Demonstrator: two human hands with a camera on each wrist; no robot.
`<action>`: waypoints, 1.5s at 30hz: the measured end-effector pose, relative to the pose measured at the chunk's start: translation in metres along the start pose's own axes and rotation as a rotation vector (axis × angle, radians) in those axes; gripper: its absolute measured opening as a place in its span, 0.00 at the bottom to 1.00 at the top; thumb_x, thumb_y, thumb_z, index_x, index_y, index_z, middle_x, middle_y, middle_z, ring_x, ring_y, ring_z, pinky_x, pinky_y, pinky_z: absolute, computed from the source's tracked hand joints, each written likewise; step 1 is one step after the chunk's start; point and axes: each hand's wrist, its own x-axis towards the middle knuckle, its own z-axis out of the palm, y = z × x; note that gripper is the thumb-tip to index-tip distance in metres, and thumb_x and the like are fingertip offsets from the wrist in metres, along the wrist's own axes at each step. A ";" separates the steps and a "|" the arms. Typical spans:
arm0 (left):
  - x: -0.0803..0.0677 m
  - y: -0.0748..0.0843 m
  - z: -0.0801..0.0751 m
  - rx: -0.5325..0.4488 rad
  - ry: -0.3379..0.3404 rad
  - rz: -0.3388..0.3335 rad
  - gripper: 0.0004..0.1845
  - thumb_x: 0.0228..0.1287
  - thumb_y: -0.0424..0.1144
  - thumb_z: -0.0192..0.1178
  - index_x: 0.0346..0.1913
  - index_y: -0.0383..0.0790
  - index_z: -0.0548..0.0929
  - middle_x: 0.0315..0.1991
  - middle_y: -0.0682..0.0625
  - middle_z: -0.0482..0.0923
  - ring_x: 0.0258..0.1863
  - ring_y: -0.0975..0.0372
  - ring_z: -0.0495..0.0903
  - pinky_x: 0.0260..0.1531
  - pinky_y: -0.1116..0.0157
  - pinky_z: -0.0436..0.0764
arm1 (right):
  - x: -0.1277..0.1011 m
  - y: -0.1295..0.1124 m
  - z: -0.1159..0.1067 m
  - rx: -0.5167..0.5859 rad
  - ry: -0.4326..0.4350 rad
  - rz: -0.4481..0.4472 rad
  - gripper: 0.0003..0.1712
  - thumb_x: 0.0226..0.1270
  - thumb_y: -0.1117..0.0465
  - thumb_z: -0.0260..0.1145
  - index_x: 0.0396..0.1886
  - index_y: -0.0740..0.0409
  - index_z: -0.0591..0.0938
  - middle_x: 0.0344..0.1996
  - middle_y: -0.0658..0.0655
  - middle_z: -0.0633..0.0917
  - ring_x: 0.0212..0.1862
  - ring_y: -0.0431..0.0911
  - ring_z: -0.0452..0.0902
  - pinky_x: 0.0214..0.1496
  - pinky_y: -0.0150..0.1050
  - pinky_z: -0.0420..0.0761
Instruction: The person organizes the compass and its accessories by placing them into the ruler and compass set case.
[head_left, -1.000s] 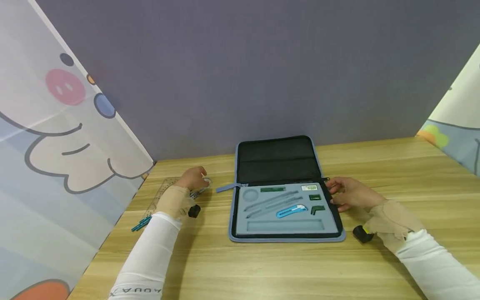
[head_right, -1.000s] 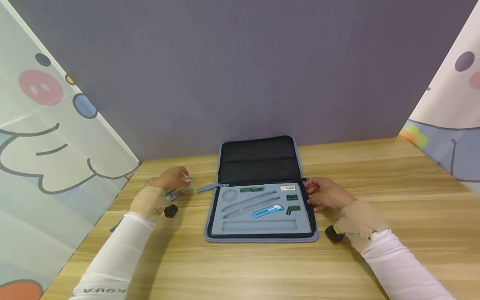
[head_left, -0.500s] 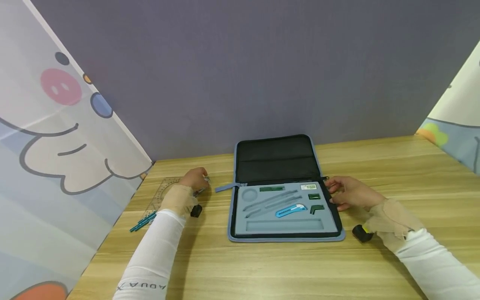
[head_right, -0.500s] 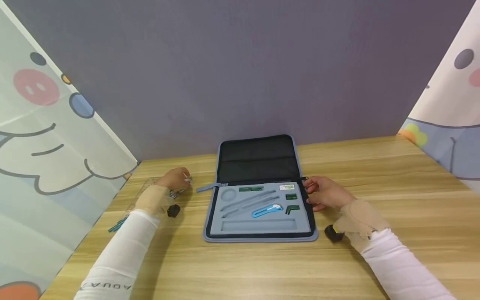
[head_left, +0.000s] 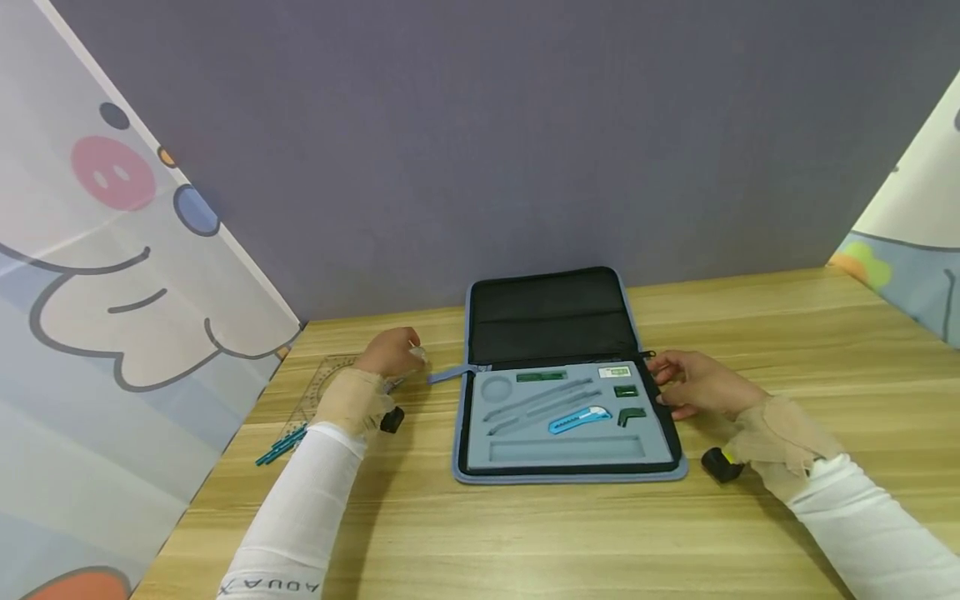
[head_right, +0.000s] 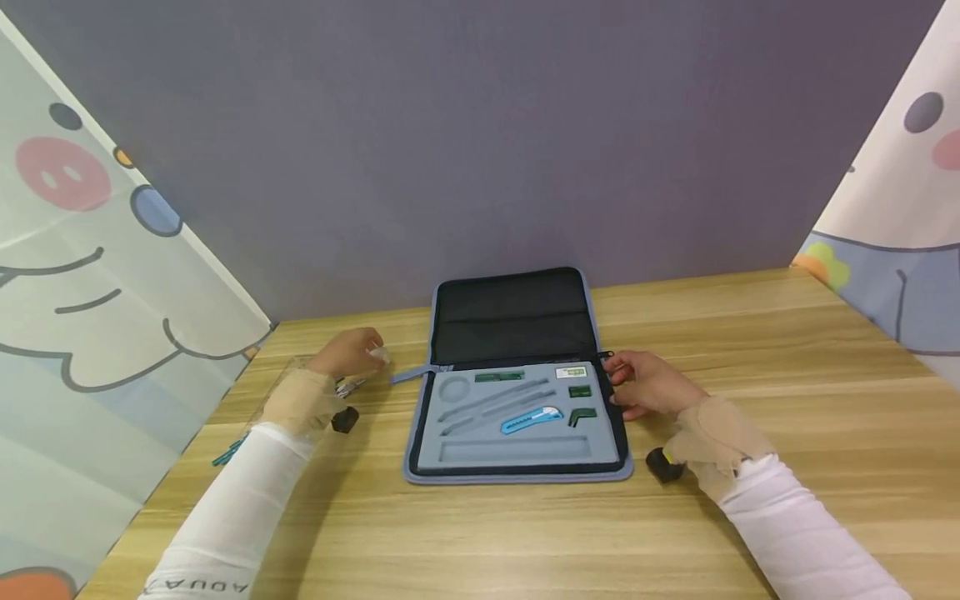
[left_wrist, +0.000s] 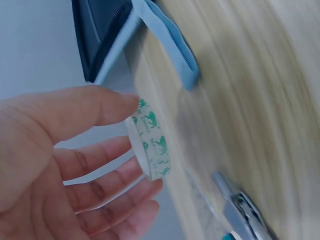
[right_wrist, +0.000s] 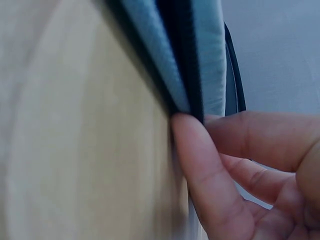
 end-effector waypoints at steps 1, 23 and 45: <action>-0.001 0.003 0.000 -0.004 0.001 0.007 0.22 0.60 0.36 0.61 0.55 0.28 0.74 0.52 0.34 0.75 0.50 0.45 0.76 0.45 0.53 0.77 | 0.000 0.000 0.000 -0.002 0.001 0.003 0.28 0.58 0.73 0.60 0.57 0.78 0.63 0.43 0.68 0.70 0.34 0.46 0.75 0.30 0.40 0.82; -0.018 0.070 0.016 0.006 0.033 0.215 0.19 0.58 0.37 0.65 0.50 0.31 0.78 0.46 0.41 0.80 0.47 0.51 0.78 0.49 0.56 0.75 | -0.002 -0.002 0.000 0.019 -0.002 0.009 0.29 0.58 0.72 0.60 0.58 0.77 0.63 0.44 0.68 0.70 0.35 0.46 0.76 0.32 0.40 0.82; -0.025 0.099 0.043 0.103 0.027 0.349 0.17 0.53 0.38 0.69 0.44 0.35 0.80 0.39 0.44 0.79 0.40 0.54 0.77 0.44 0.58 0.75 | -0.001 -0.003 0.002 0.014 0.022 0.036 0.28 0.58 0.72 0.61 0.58 0.75 0.64 0.43 0.66 0.70 0.35 0.47 0.75 0.32 0.40 0.82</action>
